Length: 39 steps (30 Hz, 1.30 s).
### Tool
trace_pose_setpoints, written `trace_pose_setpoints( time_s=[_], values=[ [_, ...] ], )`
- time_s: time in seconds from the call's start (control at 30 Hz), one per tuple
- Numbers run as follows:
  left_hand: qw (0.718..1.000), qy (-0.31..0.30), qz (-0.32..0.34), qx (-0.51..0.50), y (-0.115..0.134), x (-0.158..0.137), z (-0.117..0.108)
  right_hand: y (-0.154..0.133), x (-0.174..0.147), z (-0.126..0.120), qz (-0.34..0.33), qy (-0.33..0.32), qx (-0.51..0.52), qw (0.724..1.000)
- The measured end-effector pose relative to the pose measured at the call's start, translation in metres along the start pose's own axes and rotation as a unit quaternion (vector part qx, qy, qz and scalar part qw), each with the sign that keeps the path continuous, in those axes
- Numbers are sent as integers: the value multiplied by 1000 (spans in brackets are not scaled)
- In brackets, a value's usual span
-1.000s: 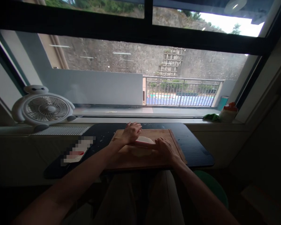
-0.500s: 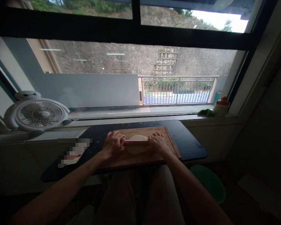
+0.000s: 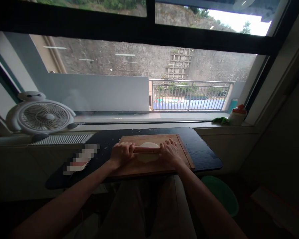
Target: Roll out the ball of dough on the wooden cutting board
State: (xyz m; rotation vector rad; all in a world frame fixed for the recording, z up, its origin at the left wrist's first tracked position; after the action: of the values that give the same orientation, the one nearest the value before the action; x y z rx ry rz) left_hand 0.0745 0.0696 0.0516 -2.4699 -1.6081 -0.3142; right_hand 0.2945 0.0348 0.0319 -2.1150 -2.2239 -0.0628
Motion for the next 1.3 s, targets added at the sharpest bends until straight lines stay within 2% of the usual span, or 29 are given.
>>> trace_pose_setpoints(
  time_s=[0.1,0.23,0.33,0.4,0.57,0.63,0.73,0.83,0.93,1.03,1.13,1.3],
  values=[
    [999,15,31,-4,1,-14,2,2,-16,7,27,47,41,998],
    [999,-19,-29,21,-3,9,4,-1,6,-3,35,0,62,997],
    [998,-15,-51,37,2,22,0,-4,19,-18,42,-6,67,997],
    [999,3,-34,35,6,15,-3,-7,12,-19,41,4,67,997],
    [996,52,65,18,12,-23,-5,-5,-26,-1,34,63,58,996],
    [997,39,72,16,10,-21,-3,-4,-24,2,27,58,54,996],
    [1000,-4,16,12,6,5,1,-4,2,-2,31,-3,56,998],
    [999,-25,-33,7,7,24,1,-5,22,-14,50,-14,61,997],
    [1000,-5,-23,3,13,13,-2,-9,9,-12,47,2,60,997],
    [1000,15,26,-3,16,-14,-2,-9,-20,0,10,47,66,997],
    [999,-6,52,-9,15,-21,-1,-7,-30,5,-26,72,90,993],
    [994,-94,-56,-14,7,19,2,2,16,-1,18,48,157,986]
  ],
)
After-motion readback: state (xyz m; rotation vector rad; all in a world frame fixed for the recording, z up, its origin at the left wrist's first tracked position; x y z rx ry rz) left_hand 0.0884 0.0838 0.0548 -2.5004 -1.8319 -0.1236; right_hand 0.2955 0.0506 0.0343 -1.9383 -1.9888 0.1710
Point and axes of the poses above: each hand's wrist, its own x-axis towards the middle knuckle, its own z-axis out of the palm, y = z × x, the point moved 7 cm from there along x, towards the middle knuckle, and after that the axes turned 11 degrees about -y, right-handed, at the moved point
